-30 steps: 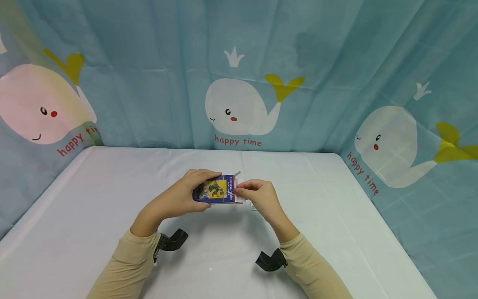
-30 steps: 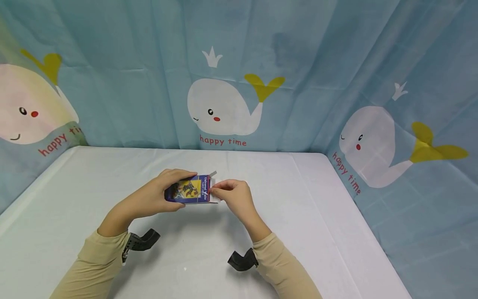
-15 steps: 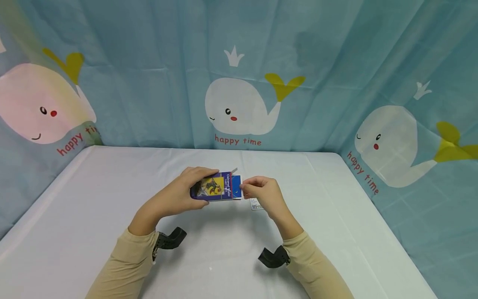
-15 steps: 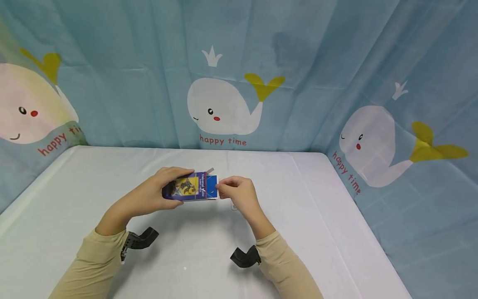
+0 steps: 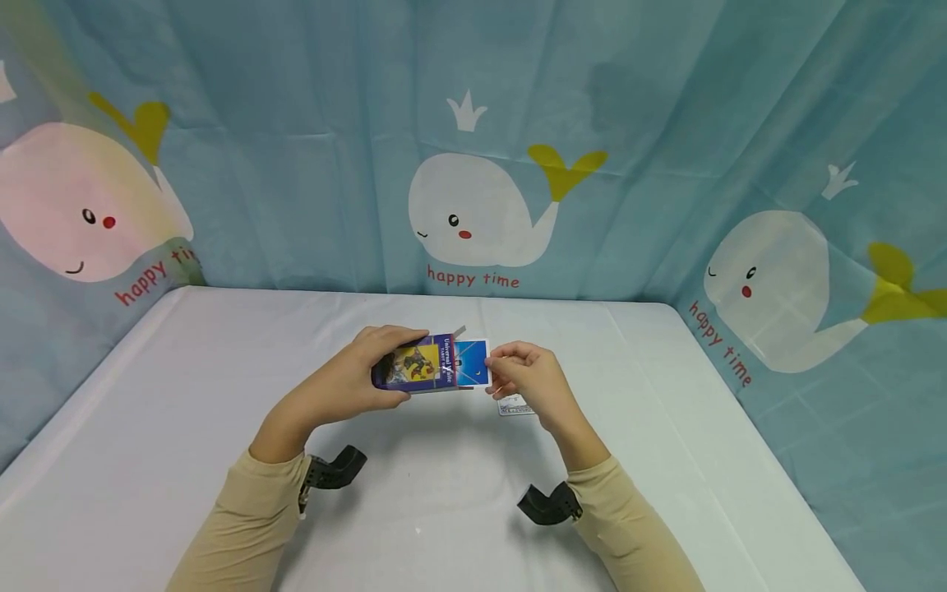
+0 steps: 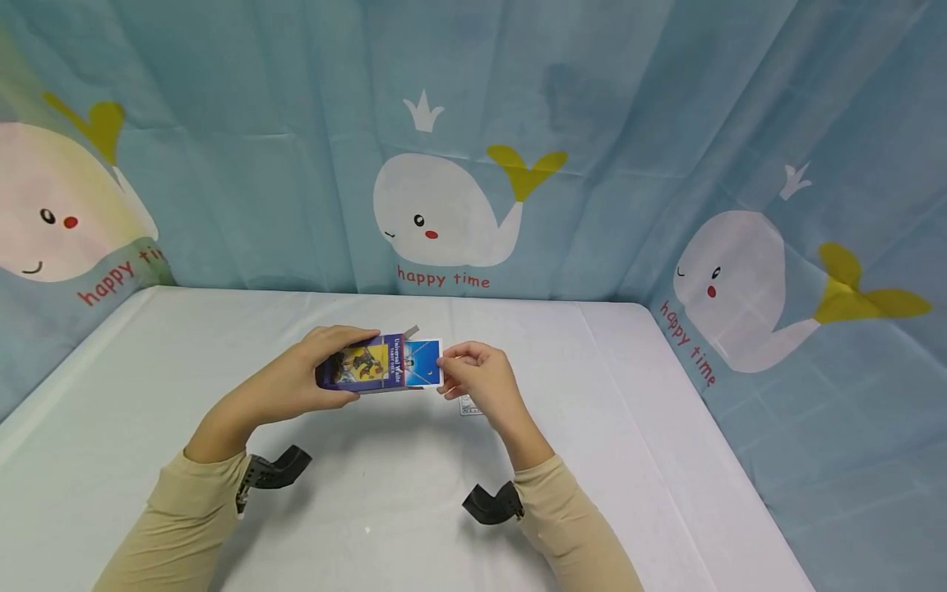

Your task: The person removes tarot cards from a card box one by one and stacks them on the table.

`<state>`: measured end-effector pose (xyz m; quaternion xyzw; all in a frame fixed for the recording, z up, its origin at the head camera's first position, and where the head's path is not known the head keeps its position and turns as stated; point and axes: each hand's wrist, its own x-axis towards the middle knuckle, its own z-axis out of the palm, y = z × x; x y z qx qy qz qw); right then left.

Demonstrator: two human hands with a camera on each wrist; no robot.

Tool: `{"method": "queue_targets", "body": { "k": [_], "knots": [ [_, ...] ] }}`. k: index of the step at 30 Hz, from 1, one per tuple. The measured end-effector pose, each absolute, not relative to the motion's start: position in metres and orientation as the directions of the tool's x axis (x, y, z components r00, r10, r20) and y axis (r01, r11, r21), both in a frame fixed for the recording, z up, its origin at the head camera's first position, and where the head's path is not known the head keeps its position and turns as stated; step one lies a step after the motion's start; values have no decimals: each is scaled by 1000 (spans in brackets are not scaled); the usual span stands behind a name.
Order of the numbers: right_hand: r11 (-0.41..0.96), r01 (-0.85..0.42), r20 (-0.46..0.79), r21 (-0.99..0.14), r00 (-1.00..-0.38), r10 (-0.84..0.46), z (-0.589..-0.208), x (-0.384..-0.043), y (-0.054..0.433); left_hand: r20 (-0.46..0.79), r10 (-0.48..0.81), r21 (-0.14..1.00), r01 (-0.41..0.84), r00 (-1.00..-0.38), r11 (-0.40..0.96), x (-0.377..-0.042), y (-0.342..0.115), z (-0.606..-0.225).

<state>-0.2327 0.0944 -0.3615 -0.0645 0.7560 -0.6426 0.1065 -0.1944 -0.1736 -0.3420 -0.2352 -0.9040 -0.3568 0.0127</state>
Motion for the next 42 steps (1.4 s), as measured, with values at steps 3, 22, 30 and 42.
{"method": "queue_targets", "body": {
  "k": [3,22,30,42],
  "knots": [
    [174,70,-114,-982,-959,-258,-360,-232,95,187,412,641,429,-892,637,-194,-174,-342],
    [93,46,-67,-995,-967,-245,-352,-234,107,184,359,624,391,-915,677,-193,-185,-337],
    [51,61,-71,-997,-969,-237,-349,-240,118,192,332,621,376,-924,688,-194,-191,-336],
    [25,23,-26,-999,-990,-141,-346,-247,133,199,333,637,380,-922,671,-194,-192,-335]
  ]
}}
